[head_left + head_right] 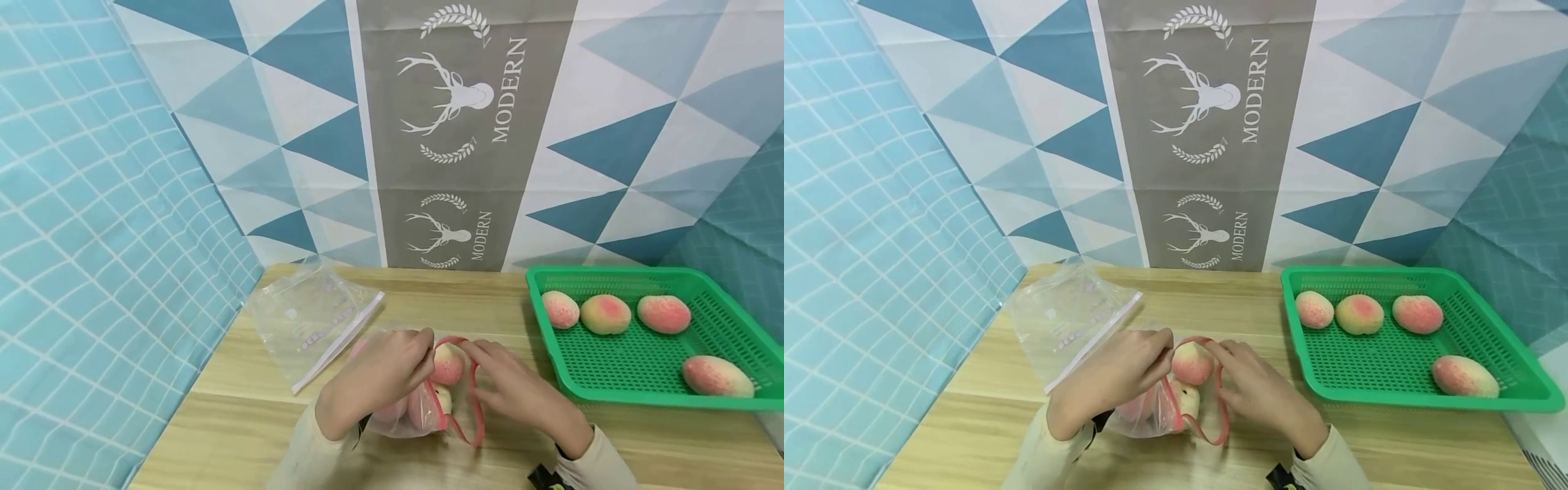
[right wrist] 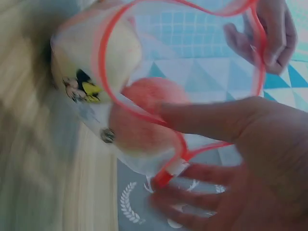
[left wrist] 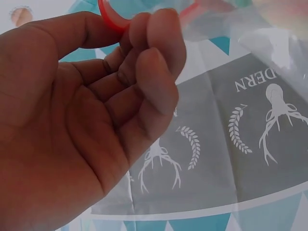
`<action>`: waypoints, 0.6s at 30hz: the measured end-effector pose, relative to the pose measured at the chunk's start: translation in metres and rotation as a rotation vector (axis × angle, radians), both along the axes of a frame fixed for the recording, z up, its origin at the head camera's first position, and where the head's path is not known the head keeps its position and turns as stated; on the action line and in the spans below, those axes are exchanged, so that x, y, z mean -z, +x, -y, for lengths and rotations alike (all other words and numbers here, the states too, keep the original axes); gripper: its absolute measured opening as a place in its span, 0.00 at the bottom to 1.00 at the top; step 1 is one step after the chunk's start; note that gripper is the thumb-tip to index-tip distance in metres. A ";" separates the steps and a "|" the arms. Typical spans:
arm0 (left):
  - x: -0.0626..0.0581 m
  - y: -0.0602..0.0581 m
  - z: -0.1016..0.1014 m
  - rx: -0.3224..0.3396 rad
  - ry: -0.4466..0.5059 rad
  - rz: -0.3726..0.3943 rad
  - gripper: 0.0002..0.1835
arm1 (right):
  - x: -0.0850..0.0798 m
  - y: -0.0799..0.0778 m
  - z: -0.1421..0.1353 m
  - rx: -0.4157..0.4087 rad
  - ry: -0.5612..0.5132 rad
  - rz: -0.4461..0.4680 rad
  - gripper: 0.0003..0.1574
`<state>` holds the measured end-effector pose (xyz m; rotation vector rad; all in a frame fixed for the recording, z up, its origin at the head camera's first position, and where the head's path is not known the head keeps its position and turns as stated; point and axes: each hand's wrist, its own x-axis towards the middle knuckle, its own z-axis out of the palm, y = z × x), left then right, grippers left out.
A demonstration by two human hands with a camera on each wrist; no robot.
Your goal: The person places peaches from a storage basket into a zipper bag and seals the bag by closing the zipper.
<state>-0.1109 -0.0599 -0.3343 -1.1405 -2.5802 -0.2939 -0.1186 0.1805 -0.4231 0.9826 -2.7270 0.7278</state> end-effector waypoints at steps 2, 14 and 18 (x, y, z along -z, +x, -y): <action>0.000 0.000 0.000 -0.016 -0.019 0.010 0.16 | -0.002 0.001 -0.006 -0.041 0.012 0.110 0.53; 0.001 0.017 0.006 -0.045 -0.107 0.066 0.13 | -0.001 -0.012 0.000 -0.148 -0.138 -0.040 0.25; 0.013 0.049 0.014 -0.134 -0.194 0.018 0.23 | -0.012 0.000 0.007 -0.147 -0.208 -0.027 0.26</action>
